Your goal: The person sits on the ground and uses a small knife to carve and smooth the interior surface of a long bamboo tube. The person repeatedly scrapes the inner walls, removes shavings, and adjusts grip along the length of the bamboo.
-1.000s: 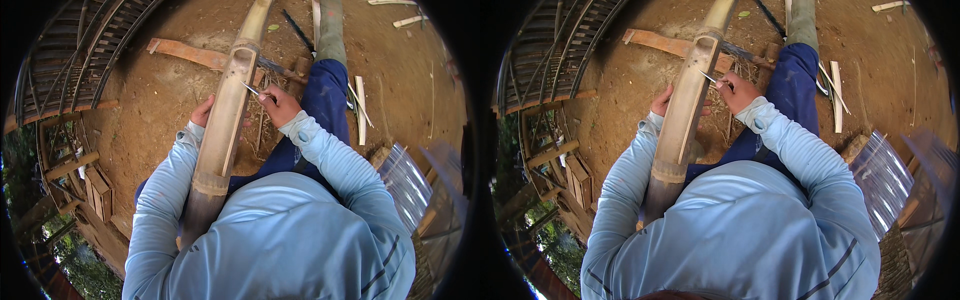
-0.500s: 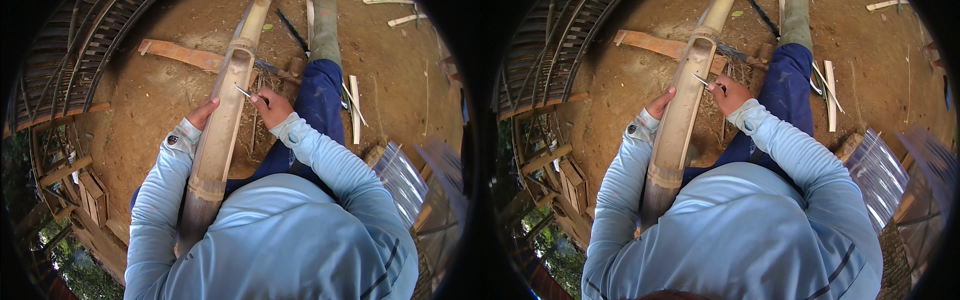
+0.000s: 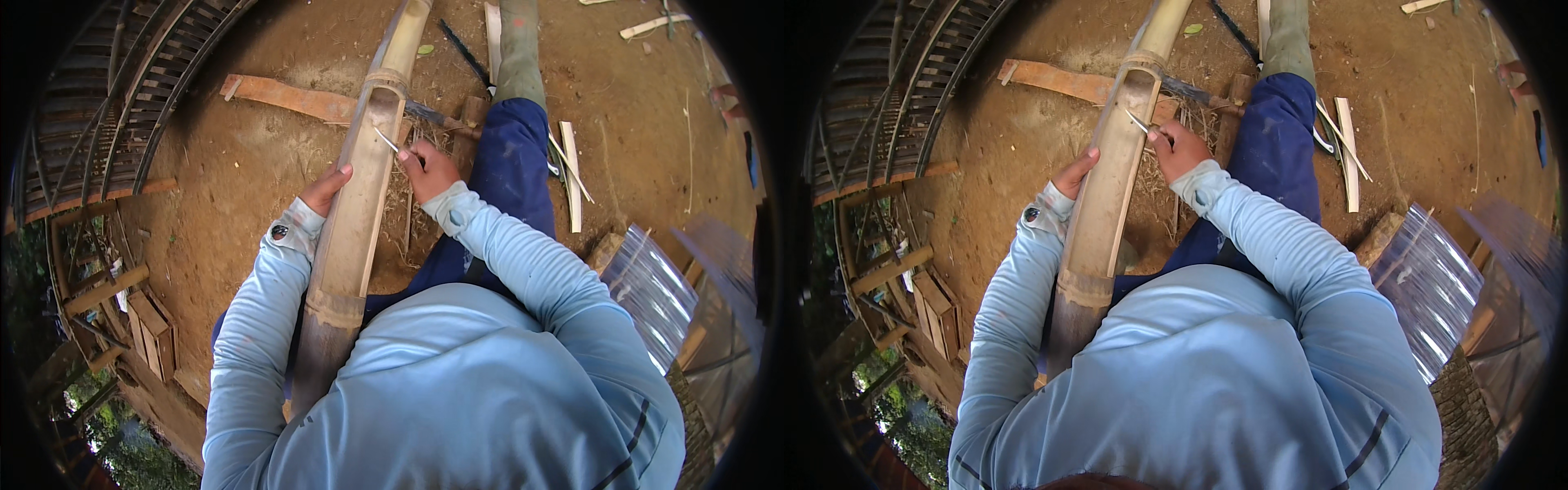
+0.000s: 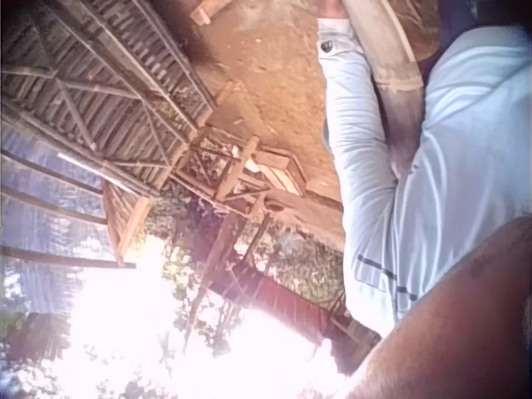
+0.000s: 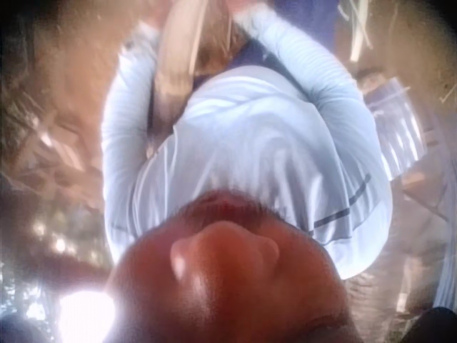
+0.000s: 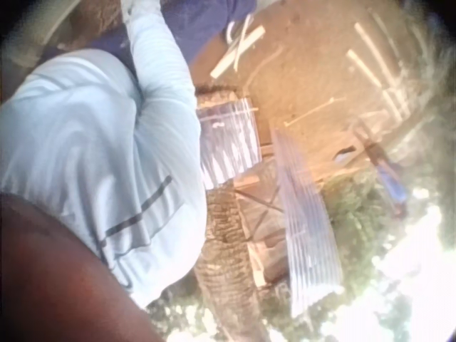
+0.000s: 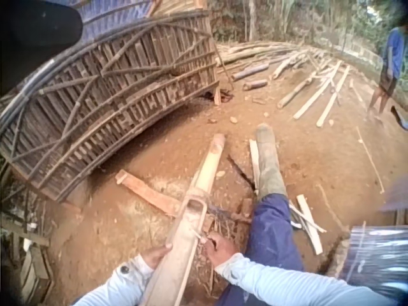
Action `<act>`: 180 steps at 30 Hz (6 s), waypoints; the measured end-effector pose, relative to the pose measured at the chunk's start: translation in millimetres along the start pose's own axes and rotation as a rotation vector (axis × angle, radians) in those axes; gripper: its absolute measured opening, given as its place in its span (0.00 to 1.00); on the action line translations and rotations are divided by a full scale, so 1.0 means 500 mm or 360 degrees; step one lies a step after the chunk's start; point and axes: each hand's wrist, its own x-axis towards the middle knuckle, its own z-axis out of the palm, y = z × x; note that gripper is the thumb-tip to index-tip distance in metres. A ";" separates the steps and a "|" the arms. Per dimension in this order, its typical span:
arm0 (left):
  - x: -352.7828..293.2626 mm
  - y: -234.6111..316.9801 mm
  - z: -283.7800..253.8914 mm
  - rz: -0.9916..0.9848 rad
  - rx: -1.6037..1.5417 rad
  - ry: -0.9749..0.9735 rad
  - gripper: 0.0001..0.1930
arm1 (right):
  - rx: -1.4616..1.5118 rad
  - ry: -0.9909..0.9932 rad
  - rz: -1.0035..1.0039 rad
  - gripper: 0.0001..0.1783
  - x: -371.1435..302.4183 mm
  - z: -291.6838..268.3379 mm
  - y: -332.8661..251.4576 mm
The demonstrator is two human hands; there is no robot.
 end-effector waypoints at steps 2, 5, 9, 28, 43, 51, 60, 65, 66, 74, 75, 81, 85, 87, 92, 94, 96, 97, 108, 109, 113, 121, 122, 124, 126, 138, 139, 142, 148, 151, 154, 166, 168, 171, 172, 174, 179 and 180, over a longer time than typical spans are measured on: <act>0.006 -0.008 -0.014 0.0029 0.0023 0.0015 0.29 | -0.0015 -0.0029 -0.0075 0.17 -0.022 0.004 0.019; 0.006 -0.008 -0.015 0.0005 0.0007 0.0012 0.29 | -0.0072 0.0007 -0.0029 0.17 -0.010 0.005 0.021; 0.004 -0.016 -0.021 -0.0056 -0.0052 0.0026 0.29 | -0.0031 0.0035 -0.0053 0.17 0.000 0.006 0.029; 0.006 -0.011 -0.026 -0.0030 -0.0049 -0.0084 0.31 | -0.0076 -0.0061 -0.0153 0.17 0.020 -0.007 0.043; 0.008 -0.009 -0.030 -0.0021 -0.0030 -0.0100 0.36 | -0.0056 -0.0041 -0.0039 0.16 -0.003 -0.002 0.011; 0.005 -0.008 -0.026 0.0019 -0.0003 -0.0050 0.37 | -0.0063 0.0037 -0.0050 0.16 0.018 0.009 0.020; 0.019 -0.017 -0.047 0.0140 0.0275 -0.0104 0.39 | -0.0062 0.0035 -0.0012 0.16 0.054 0.001 0.025; 0.013 -0.013 -0.030 0.0019 0.0154 -0.0090 0.40 | -0.0151 0.0070 -0.0020 0.16 0.104 -0.009 0.055; 0.013 -0.015 -0.030 0.0041 0.0152 -0.0069 0.40 | -0.0149 0.0067 -0.0047 0.16 0.089 -0.008 0.067; 0.005 -0.014 -0.026 0.0058 0.0140 -0.0042 0.36 | -0.0094 0.0052 -0.0033 0.16 0.103 -0.003 0.069; 0.006 -0.015 -0.032 0.0118 0.0146 -0.0004 0.34 | -0.0089 0.0017 -0.0043 0.16 0.092 0.001 0.062; 0.010 -0.006 -0.022 0.0021 0.0086 -0.0107 0.33 | -0.0067 0.0160 -0.0107 0.16 0.139 -0.010 0.082; 0.022 -0.015 -0.035 0.0147 0.0142 -0.0048 0.33 | -0.0079 0.0089 -0.0116 0.16 0.119 -0.007 0.092; 0.017 -0.016 -0.035 0.0013 0.0093 -0.0097 0.33 | -0.0068 0.0129 -0.0091 0.16 0.138 -0.010 0.101; 0.020 -0.030 -0.036 0.0175 0.0129 -0.0021 0.33 | -0.0126 -0.0003 -0.0279 0.17 0.120 -0.017 0.081; 0.023 -0.032 -0.040 0.0151 0.0111 -0.0039 0.33 | -0.0157 -0.0060 -0.0208 0.16 0.136 -0.022 0.082; 0.024 -0.032 -0.052 0.0049 0.0049 -0.0108 0.33 | -0.0113 -0.0069 -0.0224 0.16 0.130 -0.022 0.084; 0.024 -0.030 -0.054 0.0052 0.0059 -0.0120 0.33 | -0.0132 -0.0051 -0.0166 0.15 0.127 -0.019 0.071; 0.020 -0.020 -0.037 0.0089 0.0083 -0.0153 0.35 | -0.0053 0.0069 -0.0025 0.16 0.125 -0.013 0.051; 0.017 -0.022 -0.034 0.0115 0.0061 -0.0094 0.35 | -0.0093 0.0065 -0.0072 0.16 0.114 -0.009 0.055; 0.019 -0.017 -0.033 0.0136 0.0085 -0.0085 0.35 | -0.0178 0.0110 -0.0191 0.17 0.092 0.002 0.092; 0.024 -0.020 -0.034 0.0234 0.0116 -0.0071 0.40 | -0.0115 0.0093 -0.0169 0.18 0.121 -0.002 0.090; 0.020 -0.022 -0.041 0.0159 0.0087 -0.0091 0.41 | -0.0118 0.0094 -0.0102 0.18 0.124 -0.004 0.081; 0.016 -0.029 -0.043 0.0100 0.0049 -0.0105 0.42 | -0.0109 0.0137 -0.0018 0.18 0.168 -0.009 0.073; 0.019 -0.030 -0.036 0.0132 0.0038 -0.0092 0.45 | -0.0133 0.0080 -0.0046 0.18 0.162 -0.017 0.107; 0.014 -0.025 -0.046 -0.0001 -0.0066 -0.0177 0.40 | 0.0197 -0.0115 -0.0095 0.16 0.202 -0.047 0.147; 0.012 -0.029 -0.052 -0.0031 -0.0113 -0.0178 0.38 | 0.0420 -0.0086 -0.0041 0.16 0.183 -0.038 0.150; 0.012 -0.041 -0.068 -0.0109 -0.0263 -0.0194 0.35 | 0.0812 0.0032 0.0303 0.17 0.172 -0.033 0.123; 0.017 -0.054 -0.085 -0.0130 -0.0414 -0.0221 0.32 | 0.0314 0.0450 0.0104 0.28 0.229 0.010 0.110; 0.033 -0.059 -0.073 -0.0132 -0.0434 -0.0275 0.32 | 0.0379 0.0448 0.0097 0.27 0.273 0.014 0.148; 0.021 -0.070 -0.104 -0.0173 -0.0461 -0.0271 0.32 | 0.0667 0.0304 0.0361 0.22 0.244 0.015 0.057; 0.018 -0.052 -0.077 -0.0180 -0.0482 -0.0242 0.32 | 0.0219 -0.0077 0.0348 0.11 0.174 -0.099 0.089; 0.020 -0.048 -0.071 -0.0190 -0.0456 -0.0241 0.31 | 0.0205 -0.0087 0.0268 0.13 0.176 -0.091 0.094; 0.020 -0.043 -0.059 -0.0146 -0.0282 -0.0093 0.32 | 0.0017 -0.0091 0.0038 0.15 0.168 -0.085 0.104; 0.016 -0.043 -0.060 -0.0143 -0.0285 -0.0073 0.31 | 0.0013 -0.0167 0.0109 0.16 0.160 -0.084 0.087; 0.009 -0.043 -0.062 -0.0137 -0.0293 -0.0039 0.31 | 0.0001 -0.0314 0.0252 0.17 0.139 -0.094 0.032; -0.005 -0.045 -0.022 -0.0141 -0.0642 -0.0471 0.36 | -0.0248 -0.0268 -0.0028 0.16 0.136 -0.103 0.071; -0.010 -0.039 -0.007 -0.0170 -0.0736 -0.0649 0.37 | -0.0256 -0.0269 -0.0004 0.16 0.135 -0.101 0.074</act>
